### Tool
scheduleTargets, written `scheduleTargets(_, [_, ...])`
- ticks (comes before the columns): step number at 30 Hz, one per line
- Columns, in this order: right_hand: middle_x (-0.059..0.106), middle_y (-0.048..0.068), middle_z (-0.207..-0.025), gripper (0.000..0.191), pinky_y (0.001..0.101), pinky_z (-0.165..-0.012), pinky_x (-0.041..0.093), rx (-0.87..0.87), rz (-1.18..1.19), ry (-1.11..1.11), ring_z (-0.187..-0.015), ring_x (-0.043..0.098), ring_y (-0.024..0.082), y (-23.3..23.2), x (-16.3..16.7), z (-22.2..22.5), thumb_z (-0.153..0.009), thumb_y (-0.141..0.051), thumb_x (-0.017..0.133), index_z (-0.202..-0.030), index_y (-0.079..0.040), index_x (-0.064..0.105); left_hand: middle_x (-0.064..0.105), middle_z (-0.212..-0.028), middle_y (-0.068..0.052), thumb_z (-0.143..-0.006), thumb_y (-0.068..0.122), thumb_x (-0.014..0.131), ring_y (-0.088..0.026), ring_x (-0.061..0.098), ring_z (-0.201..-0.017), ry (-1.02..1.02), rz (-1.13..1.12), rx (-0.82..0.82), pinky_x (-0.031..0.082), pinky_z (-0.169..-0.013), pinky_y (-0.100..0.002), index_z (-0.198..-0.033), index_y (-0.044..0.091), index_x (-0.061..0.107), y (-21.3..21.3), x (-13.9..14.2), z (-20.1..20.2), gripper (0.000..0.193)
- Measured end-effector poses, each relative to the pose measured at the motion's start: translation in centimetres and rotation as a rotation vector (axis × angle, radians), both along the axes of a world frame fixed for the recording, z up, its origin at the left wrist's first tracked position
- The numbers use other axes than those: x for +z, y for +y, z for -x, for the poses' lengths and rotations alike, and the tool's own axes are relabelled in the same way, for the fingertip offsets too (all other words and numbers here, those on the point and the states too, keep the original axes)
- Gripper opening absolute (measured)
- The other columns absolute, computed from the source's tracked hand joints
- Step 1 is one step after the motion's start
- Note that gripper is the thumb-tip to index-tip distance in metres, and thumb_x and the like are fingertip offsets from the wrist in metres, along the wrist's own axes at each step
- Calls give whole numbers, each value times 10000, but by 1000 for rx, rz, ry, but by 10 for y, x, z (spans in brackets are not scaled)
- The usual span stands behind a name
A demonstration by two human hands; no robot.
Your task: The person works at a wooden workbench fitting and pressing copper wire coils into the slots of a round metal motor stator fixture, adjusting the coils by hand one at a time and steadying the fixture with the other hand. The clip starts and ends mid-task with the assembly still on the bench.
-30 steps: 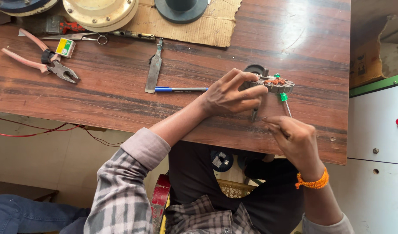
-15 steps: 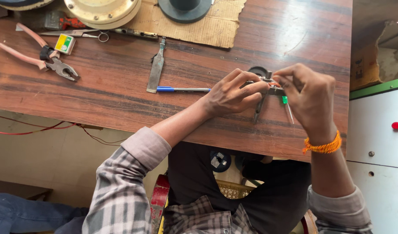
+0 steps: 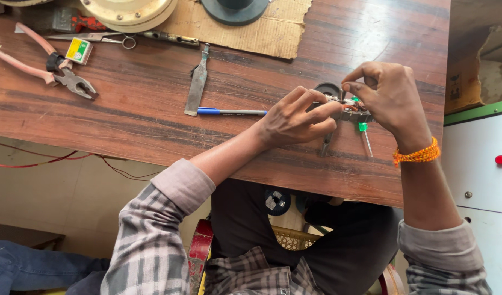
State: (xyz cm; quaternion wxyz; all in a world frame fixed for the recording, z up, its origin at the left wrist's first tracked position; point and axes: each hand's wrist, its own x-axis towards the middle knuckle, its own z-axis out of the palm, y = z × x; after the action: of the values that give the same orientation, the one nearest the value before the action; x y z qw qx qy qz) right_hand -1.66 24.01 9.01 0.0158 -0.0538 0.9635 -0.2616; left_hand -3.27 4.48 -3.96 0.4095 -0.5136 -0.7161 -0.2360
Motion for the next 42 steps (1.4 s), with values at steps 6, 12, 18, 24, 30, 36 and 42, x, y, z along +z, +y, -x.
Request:
scheduleTargets(6, [718, 110, -781, 126, 310, -594, 508, 65, 42, 104, -678, 669, 118, 10, -13, 5, -961, -131, 749, -1036, -36, 786, 433, -1493, 12, -1015, 214, 755, -148, 556, -1109, -248, -59, -195, 519, -948, -318, -1456, 334, 463, -10, 3, 6, 542])
scheduleTargets(12, [723, 72, -778, 120, 276, -542, 486, -21, 47, 113, -639, 637, 98, 16, -21, 0, -956, -162, 788, -1012, -57, 796, 641, -1349, 83, -976, 212, 798, -160, 532, -992, -502, -39, -257, 485, -953, -311, -1502, 281, 457, -7, 9, 4, 630])
scheduleTargets(18, [691, 85, -731, 111, 292, -492, 375, -143, 58, 78, -581, 525, 118, 21, 1, -31, -995, -131, 767, -1062, -46, 792, 712, -1250, 91, -874, 49, 797, -161, 508, -975, -777, -115, -379, 511, -960, -300, -1329, 264, 616, -13, 19, 4, 535])
scheduleTargets(24, [741, 19, -858, 141, 184, -599, 465, -76, 408, -61, -720, 620, 19, 16, 22, -75, -944, -54, 718, -1077, -16, 745, 722, -1159, 87, -843, 17, 781, -149, 520, -959, -1000, -133, -492, 508, -928, -298, -1255, 216, 698, -18, 26, 4, 465])
scheduleTargets(30, [693, 88, -719, 106, 222, -495, 366, -198, 322, 16, -585, 518, 63, -9, 8, -102, -956, -33, 751, -1057, -6, 767, 733, -1143, 82, -817, -14, 727, -140, 540, -970, -1055, -128, -472, 520, -948, -292, -1239, 197, 708, -18, 28, 3, 473])
scheduleTargets(36, [764, 82, -953, 116, 219, -634, 530, -9, 178, 406, -779, 706, 77, -18, -37, -111, -1021, -4, 728, -1131, -39, 740, 731, -1156, 80, -858, 43, 780, -130, 558, -994, -1079, -182, -495, 517, -977, -291, -1214, 204, 706, -18, 29, 1, 397])
scheduleTargets(42, [736, 99, -758, 124, 286, -529, 481, -53, 133, 363, -582, 673, 146, -20, -72, -104, -960, 4, 754, -1070, -53, 770, 691, -1253, 47, -875, 83, 814, -144, 585, -1159, -1053, -232, -533, 536, -1063, -340, -1172, 188, 708, -15, 31, 1, 332])
